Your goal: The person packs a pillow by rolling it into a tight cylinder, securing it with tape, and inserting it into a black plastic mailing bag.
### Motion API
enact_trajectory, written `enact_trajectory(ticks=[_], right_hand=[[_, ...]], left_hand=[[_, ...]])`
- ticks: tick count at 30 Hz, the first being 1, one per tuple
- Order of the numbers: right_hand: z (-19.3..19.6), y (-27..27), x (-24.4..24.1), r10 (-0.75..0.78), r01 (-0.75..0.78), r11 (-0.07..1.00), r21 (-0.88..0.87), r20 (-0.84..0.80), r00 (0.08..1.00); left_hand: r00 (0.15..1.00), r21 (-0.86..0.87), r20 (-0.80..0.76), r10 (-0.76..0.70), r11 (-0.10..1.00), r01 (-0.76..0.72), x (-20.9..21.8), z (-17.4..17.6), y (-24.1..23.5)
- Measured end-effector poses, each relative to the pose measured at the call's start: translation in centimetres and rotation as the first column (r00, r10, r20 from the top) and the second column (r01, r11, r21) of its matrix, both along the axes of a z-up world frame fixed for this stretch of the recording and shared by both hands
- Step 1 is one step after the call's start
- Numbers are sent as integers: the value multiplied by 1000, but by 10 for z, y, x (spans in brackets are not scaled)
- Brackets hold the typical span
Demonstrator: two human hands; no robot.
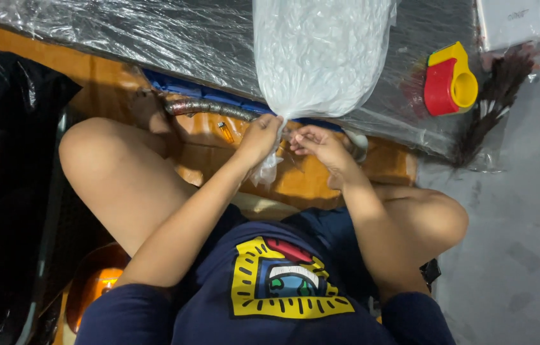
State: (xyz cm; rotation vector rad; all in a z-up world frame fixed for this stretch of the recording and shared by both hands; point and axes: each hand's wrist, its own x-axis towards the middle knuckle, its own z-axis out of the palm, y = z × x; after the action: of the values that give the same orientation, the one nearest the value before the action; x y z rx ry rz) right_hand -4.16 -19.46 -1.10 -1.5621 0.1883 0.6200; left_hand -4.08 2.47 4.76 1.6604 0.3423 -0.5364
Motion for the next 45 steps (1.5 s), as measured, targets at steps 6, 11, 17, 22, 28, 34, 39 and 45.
enact_trajectory(ticks=[6, 11, 17, 22, 28, 34, 39, 45], right_hand=[[-31, 0, 11, -65, 66, 997, 37, -36, 997], [-47, 15, 17, -114, 114, 993, -4, -102, 988], [-66, 48, 29, -35, 55, 994, 90, -211, 977], [-1, 83, 49, 136, -86, 975, 206, -242, 961], [-24, 83, 60, 301, -193, 840, 507, -141, 943], [-110, 69, 72, 366, -285, 885, 368, -172, 915], [-47, 32, 64, 629, -655, 719, -231, -184, 755], [146, 54, 26, 569, -267, 136, -954, -145, 810]], left_hand=[[993, -20, -46, 105, 994, -106, 1, -41, -10], [924, -218, -203, 323, 905, -365, -11, -8, -12], [836, -438, -268, 480, 712, -549, -12, -51, -31], [787, -458, -395, 474, 641, -616, -28, -11, -24], [758, -523, -412, 505, 551, -651, -33, -61, -45], [726, -578, -331, 603, 478, -661, -42, -46, -50], [715, -573, -333, 615, 470, -671, -47, -49, -53], [729, -520, -221, 648, 555, -650, -50, -41, -57]])
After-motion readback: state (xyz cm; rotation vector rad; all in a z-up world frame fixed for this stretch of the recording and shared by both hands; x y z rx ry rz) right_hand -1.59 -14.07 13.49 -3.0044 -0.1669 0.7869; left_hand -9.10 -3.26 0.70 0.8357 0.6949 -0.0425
